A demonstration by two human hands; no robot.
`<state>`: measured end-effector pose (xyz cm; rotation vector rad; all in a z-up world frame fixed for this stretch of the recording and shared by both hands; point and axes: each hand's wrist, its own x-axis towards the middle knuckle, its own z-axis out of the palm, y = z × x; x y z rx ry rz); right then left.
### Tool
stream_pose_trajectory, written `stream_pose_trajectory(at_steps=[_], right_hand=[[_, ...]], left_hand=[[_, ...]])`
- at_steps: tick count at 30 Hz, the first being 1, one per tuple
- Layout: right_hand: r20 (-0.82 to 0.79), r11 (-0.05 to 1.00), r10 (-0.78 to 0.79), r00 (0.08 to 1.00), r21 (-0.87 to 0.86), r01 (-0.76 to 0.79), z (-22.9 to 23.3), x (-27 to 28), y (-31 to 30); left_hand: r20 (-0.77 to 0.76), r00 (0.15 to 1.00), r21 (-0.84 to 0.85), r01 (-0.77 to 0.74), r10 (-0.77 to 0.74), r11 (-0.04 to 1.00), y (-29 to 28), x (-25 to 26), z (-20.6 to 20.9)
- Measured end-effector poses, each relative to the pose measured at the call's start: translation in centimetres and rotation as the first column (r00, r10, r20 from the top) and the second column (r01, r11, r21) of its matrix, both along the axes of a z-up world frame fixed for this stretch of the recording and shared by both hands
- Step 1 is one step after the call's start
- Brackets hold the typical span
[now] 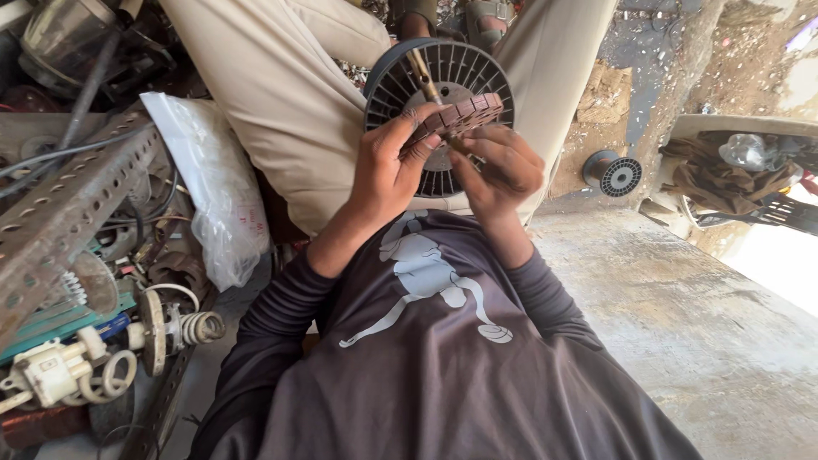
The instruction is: The person sits cross-legged on the floor and repeatedly inserts small brass-colored metal pieces into the slots of a motor armature resting on their lap. They handle the pieces one by one, placing them into the armature and occasionally adjusting them with their fingers.
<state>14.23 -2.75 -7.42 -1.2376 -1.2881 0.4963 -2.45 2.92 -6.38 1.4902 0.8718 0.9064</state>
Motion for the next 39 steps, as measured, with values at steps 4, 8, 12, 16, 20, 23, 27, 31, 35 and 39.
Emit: stream_pose_trajectory(at_steps=[4, 8, 12, 16, 20, 23, 27, 31, 35, 39], right_hand=[[0.029, 0.997, -0.063, 0.998, -0.042, 0.064, -0.3, -0.9, 0.3], [0.046, 0.994, -0.096, 0.994, -0.04, 0.098, -0.3, -1.1, 0.6], [0.033, 0.99, -0.126, 0.991, -0.052, 0.128, -0.2, -1.9, 0.6], [0.03, 0.977, -0.164, 0.986, -0.131, 0.167, 0.5, -2.3, 0.9], [0.121, 0.962, -0.128, 0.984, -0.225, 0.153, 2.2, -2.0, 1.1], [0.189, 0.967, -0.031, 0.981, -0.241, 0.077, 4.0, -1.7, 1.2], [0.233, 0.938, 0.061, 0.971, -0.346, 0.024, 5.6, -1.0, 1.3], [0.228, 0.935, 0.086, 0.97, -0.355, 0.0, 5.3, -0.4, 1.1], [-0.153, 0.892, 0.05, 0.987, -0.437, -0.113, 4.3, -0.1, 1.2], [0.029, 0.883, 0.064, 0.997, -0.467, -0.043, 4.4, 0.7, 1.7]], left_hand=[[-0.018, 0.997, -0.002, 0.072, -0.072, 0.997, 1.1, -0.5, 1.2], [0.047, 0.993, 0.013, 0.111, -0.111, 0.994, 1.6, -1.0, 1.6], [0.107, 0.985, -0.039, 0.137, -0.132, 0.99, 1.5, -1.2, 1.8], [0.117, 0.983, -0.071, 0.152, -0.143, 0.986, 1.5, -1.1, 1.9], [0.08, 0.985, -0.05, 0.156, -0.151, 0.987, 1.4, -1.3, 1.7], [0.079, 0.99, 0.045, 0.116, -0.119, 0.992, 1.1, -1.2, 1.3], [0.08, 0.996, 0.064, 0.039, -0.044, 0.997, 0.6, -0.4, 0.8], [0.044, 0.999, 0.09, -0.01, 0.006, 0.996, 0.0, 0.2, 0.2], [-0.027, 0.996, 0.188, -0.077, 0.084, 0.979, 0.0, 0.5, 0.0], [-0.037, 0.993, 0.173, -0.102, 0.11, 0.98, -0.3, 0.7, 0.0]])
